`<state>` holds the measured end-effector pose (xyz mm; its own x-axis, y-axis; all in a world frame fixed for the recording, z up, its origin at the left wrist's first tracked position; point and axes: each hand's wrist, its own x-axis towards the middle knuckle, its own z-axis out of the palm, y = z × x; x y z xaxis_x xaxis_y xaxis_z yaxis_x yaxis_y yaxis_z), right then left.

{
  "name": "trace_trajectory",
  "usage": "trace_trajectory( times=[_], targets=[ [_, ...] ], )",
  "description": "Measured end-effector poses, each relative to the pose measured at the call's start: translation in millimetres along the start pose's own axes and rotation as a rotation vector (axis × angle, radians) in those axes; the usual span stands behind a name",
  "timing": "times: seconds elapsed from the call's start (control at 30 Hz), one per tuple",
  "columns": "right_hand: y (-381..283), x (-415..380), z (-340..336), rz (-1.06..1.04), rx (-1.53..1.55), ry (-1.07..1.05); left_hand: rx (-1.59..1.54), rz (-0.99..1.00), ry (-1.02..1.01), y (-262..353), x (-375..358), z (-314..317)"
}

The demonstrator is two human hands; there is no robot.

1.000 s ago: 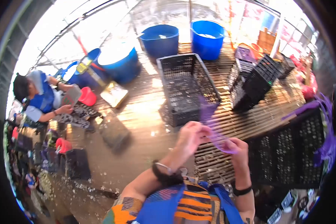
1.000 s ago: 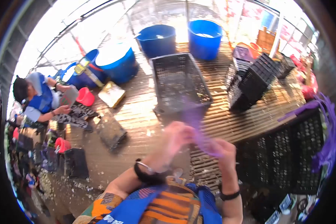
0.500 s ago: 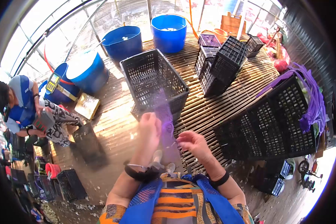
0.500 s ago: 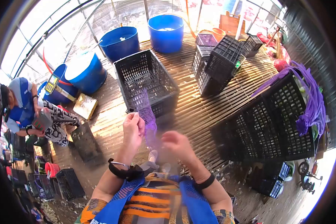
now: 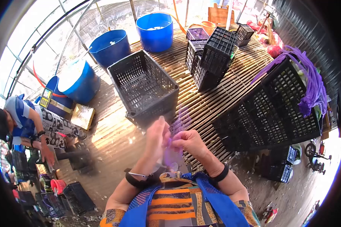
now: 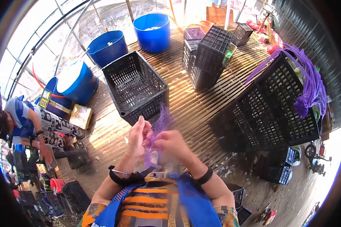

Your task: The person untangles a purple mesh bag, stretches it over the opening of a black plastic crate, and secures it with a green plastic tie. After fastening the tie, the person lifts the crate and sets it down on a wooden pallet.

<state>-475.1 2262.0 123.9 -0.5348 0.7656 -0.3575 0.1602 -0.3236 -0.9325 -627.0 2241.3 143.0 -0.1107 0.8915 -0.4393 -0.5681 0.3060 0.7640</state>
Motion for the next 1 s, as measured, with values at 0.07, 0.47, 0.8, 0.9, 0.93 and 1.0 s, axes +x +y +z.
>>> trace_trajectory(
  times=[0.07, 0.47, 0.8, 0.9, 0.93, 1.0],
  targets=[
    [2.0, -3.5, -6.6, -0.010, 0.128, 0.027, 0.071, -0.008, 0.007, 0.2, 1.1, -5.0],
    [-25.1, -1.3, -71.8, -0.032, 1.170, 0.283, 1.052, 0.650, -0.514, 13.5, -40.2, -1.3],
    [-16.3, 3.4, -126.5, -0.082, 0.835, 0.599, 1.497, 0.911, -0.710, 7.7, -45.4, -14.6],
    [8.4, -2.6, -134.9, -0.025, 0.721, 0.527, 0.293, 0.252, -0.238, 35.4, -30.5, -13.5],
    [13.1, -5.6, -134.4, -0.003, 0.691, 0.449, 0.009, 0.254, -0.172, 46.4, -17.1, -9.0],
    [14.1, -14.9, -133.0, 0.028, 0.666, 0.365, -0.166, 0.177, 0.027, 68.0, -3.7, 0.7]
  ],
)
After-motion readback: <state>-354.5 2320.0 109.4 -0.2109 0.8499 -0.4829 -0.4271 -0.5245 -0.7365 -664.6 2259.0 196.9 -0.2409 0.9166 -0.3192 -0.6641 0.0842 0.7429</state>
